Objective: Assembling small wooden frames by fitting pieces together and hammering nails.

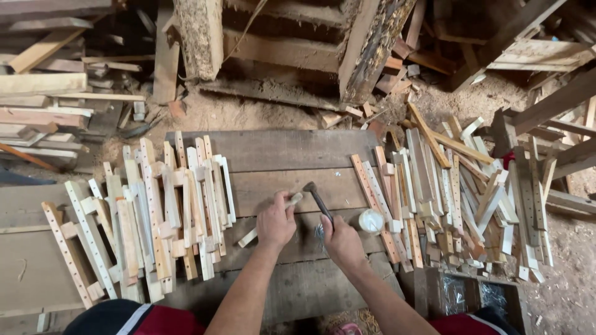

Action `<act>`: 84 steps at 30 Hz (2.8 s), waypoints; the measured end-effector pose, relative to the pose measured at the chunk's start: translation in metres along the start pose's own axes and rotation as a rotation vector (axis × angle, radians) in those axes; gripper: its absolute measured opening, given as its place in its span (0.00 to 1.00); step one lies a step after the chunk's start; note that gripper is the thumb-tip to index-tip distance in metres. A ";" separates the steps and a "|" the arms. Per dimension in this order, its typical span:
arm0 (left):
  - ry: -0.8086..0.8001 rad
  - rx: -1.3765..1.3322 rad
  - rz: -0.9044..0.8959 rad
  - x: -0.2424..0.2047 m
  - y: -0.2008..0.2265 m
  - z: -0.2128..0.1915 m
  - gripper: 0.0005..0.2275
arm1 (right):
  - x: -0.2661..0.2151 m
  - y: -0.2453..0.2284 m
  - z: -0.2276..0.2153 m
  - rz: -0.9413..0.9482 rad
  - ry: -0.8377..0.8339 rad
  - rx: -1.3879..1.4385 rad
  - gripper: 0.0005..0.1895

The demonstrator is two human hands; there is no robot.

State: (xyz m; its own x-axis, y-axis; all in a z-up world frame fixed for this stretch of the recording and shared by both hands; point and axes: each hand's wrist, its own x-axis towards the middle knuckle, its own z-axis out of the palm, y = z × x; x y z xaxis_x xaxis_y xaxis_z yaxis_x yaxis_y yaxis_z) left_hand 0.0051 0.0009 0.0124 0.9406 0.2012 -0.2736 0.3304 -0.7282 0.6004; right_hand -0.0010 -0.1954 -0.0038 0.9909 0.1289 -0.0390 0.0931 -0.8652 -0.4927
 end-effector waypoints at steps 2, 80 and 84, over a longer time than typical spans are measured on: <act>0.020 -0.022 0.017 0.003 -0.002 -0.001 0.13 | -0.004 0.002 0.006 -0.017 0.092 -0.058 0.24; -0.240 -1.474 -0.362 0.007 0.038 0.022 0.15 | -0.030 0.010 -0.104 0.078 -0.490 0.731 0.04; -0.182 -1.557 -0.370 0.011 0.032 0.015 0.15 | -0.035 -0.011 -0.109 0.066 -0.508 0.693 0.04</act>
State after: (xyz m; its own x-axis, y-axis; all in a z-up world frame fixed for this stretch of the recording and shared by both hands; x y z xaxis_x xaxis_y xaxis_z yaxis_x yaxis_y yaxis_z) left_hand 0.0250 -0.0300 0.0170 0.8112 0.0463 -0.5829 0.3880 0.7032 0.5958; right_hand -0.0265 -0.2438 0.0979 0.8130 0.4332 -0.3892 -0.2073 -0.4092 -0.8886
